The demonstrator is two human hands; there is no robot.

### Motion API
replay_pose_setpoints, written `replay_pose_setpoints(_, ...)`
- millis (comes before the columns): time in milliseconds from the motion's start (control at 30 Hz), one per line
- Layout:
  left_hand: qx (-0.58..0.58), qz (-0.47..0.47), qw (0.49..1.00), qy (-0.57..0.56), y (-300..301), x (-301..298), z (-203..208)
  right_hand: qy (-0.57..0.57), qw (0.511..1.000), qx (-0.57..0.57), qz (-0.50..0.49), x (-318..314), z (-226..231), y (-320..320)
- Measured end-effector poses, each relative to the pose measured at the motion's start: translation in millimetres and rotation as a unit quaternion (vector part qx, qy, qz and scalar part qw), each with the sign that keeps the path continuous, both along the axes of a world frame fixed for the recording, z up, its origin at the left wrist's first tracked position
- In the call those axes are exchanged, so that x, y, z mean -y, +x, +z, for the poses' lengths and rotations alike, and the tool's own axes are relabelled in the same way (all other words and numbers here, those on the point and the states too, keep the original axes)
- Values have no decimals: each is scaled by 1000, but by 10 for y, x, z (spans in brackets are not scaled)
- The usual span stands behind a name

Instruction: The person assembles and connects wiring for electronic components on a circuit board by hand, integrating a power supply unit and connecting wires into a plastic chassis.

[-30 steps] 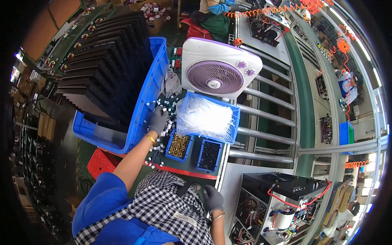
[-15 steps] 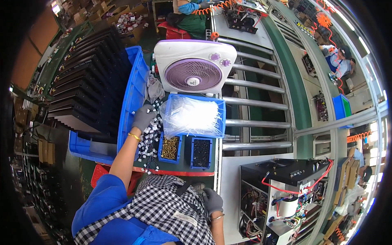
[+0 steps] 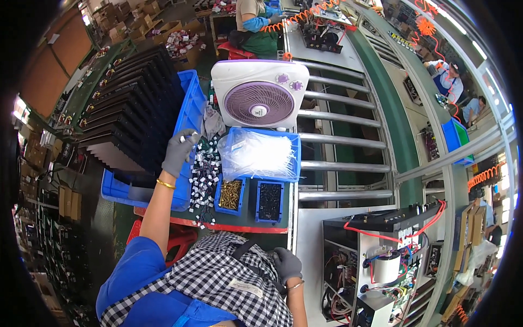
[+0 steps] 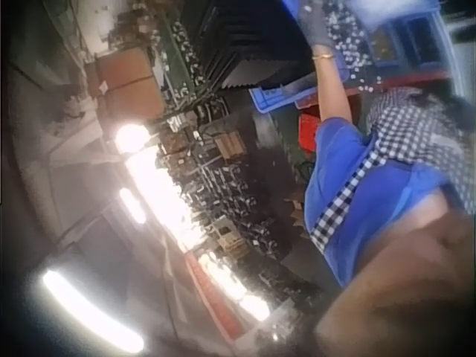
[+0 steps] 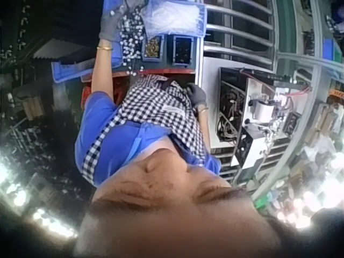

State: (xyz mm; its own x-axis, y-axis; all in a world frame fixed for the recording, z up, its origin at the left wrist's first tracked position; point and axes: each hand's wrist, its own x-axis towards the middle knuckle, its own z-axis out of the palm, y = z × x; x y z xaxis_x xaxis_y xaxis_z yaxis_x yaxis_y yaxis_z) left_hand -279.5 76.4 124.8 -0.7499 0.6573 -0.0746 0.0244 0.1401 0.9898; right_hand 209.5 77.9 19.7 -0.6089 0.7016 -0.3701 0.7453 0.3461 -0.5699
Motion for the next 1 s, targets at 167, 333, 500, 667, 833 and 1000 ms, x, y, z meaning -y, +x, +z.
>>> replay_pose_setpoints(167, 5, -131, 991, 10, 492, -133, 667, -43, 994, -71, -66, -60, 364, 53)
replay_pose_setpoints(333, -310, -171, 931, -85, 777, -397, 659, -1, 962, -252, -108, -418, 1045, -161)
replay_pose_setpoints(500, -341, -187, 919, -60, 803, -608, 710, 54, 961, -235, -135, -360, 1404, -28)
replay_pose_setpoints(667, -10, -370, 925, -87, 1524, -641, 1450, -22, 930, -306, -203, -260, 1570, 216)
replay_pose_setpoints(833, 26, -665, 746, 4, 2401, -701, 1603, 171, 897, -386, -134, -340, 2290, 102)
replay_pose_setpoints(1000, 63, -780, 621, 44, 3184, -893, 1736, -23, 863, -441, -248, -34, 2629, 485)
